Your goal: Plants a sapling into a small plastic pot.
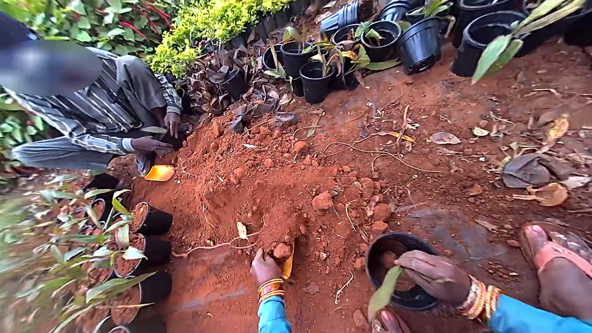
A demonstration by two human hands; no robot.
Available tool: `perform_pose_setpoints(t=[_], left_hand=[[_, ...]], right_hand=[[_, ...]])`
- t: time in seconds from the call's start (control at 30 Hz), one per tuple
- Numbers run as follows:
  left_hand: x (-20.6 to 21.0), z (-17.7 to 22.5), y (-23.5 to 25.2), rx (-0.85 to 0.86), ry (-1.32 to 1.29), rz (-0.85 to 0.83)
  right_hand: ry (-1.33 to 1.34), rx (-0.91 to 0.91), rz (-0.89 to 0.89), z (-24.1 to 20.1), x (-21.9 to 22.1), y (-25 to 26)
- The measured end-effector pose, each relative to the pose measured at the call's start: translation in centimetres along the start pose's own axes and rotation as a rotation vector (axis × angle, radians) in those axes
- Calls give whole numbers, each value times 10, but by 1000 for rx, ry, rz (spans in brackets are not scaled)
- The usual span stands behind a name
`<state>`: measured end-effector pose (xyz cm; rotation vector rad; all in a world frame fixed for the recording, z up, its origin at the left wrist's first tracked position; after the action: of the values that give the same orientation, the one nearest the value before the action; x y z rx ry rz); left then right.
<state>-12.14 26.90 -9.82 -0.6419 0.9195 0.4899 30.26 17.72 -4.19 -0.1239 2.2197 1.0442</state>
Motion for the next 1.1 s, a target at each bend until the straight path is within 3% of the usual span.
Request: perform_pose_setpoints(t=[0.13,0.23,0.33,0.4,0.47,0.57,0.67,0.77,0.87,0.93,1.0,1.1], left_hand=[[-22,5,-49,82,-101,18],[-59,42,-92,207,-99,-2],[-68,99,-134,388,224,-152],[-47,139,-164,494,542,-316],[-15,171,-195,541,897,-444],[19,202,-242,598,1231,-484],[-6,219,-260,606,1251,-381],[-53,181,-211,414,1140,-247],[-70,77,-149,200,765,-252],[-54,-16,-132,121,531,-256],[-26,-96,-128,173,353,-102],[1,-114,-142,-126,319,-291]], right_hand=[[-5,-17,-24,1,-2,2],[46,11,-68,4,4,5],[160,137,-202,7,7,4],[215,205,-295,6,8,9],[202,164,-267,0,8,16],[206,172,-270,-5,11,16],[237,218,-335,1,9,16],[224,169,-349,-4,12,17],[224,150,-344,-9,14,18],[190,93,-247,-8,12,15],[128,34,-139,-6,9,13],[121,105,-180,-4,9,11]])
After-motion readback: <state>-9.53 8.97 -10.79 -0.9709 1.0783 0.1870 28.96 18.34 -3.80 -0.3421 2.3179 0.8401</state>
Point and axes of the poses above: each hand's wrist, its own y-axis towards the middle knuckle, its own x-axis out of the palm, z = x × y, the point moved 9 cm from there along y, towards the middle knuckle, and after that the axes turned 8 degrees about -x, right-handed, at the moved point
